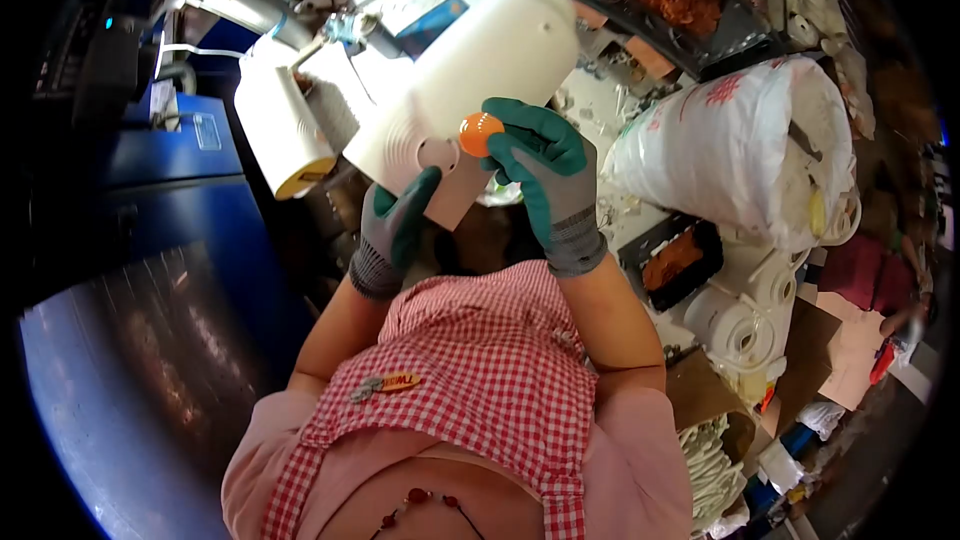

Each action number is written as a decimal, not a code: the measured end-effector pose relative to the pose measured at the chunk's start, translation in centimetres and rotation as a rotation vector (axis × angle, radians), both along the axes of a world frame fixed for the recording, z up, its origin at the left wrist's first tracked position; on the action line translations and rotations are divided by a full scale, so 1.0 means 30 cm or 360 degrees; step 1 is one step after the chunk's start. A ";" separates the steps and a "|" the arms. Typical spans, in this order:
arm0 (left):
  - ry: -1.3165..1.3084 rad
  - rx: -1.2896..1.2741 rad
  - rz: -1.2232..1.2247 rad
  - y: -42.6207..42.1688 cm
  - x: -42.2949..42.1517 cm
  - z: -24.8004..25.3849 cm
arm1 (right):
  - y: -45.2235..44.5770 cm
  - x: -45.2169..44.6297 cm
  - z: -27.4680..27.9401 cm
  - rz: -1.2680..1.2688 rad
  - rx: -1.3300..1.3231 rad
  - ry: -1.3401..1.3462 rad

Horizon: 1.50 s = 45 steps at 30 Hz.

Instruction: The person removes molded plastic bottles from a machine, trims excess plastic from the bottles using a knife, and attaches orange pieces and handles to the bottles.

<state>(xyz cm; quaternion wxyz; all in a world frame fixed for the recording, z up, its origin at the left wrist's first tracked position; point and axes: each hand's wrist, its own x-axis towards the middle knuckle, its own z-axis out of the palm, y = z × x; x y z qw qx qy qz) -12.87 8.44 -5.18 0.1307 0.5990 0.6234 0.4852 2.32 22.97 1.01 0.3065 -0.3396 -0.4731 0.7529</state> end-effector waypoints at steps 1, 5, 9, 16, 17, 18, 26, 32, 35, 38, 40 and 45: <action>-0.0802 -0.0247 0.0054 -0.024 0.017 0.073 | -0.051 -0.016 -0.006 -0.0045 0.0001 0.0042; -0.1560 -0.0341 -0.0046 -0.131 0.008 0.164 | -0.185 -0.032 -0.023 0.0084 0.0474 0.0120; -0.1333 -0.0472 0.0106 -0.236 0.009 0.146 | -0.279 -0.055 0.009 0.0013 0.0345 0.0093; -0.0755 -0.0447 0.0324 -0.322 0.042 0.094 | -0.346 -0.045 0.018 0.0088 0.0491 -0.0016; -0.0757 -0.0442 0.0327 -0.323 0.045 0.103 | -0.350 -0.042 0.022 0.0098 0.0500 -0.0024; -0.0820 -0.0432 0.0292 -0.321 0.046 0.120 | -0.352 -0.038 0.025 0.0107 0.0509 -0.0030; -0.0545 -0.0223 0.0108 -0.299 0.102 0.139 | -0.321 0.035 0.067 0.0276 0.0573 -0.0115; -0.0084 -0.0173 0.0196 -0.287 0.120 0.159 | -0.301 0.063 0.087 0.0377 0.0419 -0.0256; 0.0041 -0.0624 0.0133 -0.305 0.105 0.142 | -0.286 0.074 0.089 0.0497 0.0396 -0.0360; -0.0506 -0.0933 -0.0097 -0.313 0.110 0.085 | -0.241 0.084 0.114 0.0718 0.0497 -0.0452; -0.0577 -0.1129 -0.0110 -0.314 0.117 0.094 | -0.207 0.087 0.150 0.0964 0.0660 -0.0598; -0.0999 -0.0399 -0.0090 -0.305 0.126 0.031 | -0.196 0.051 0.217 0.1127 0.0469 -0.0556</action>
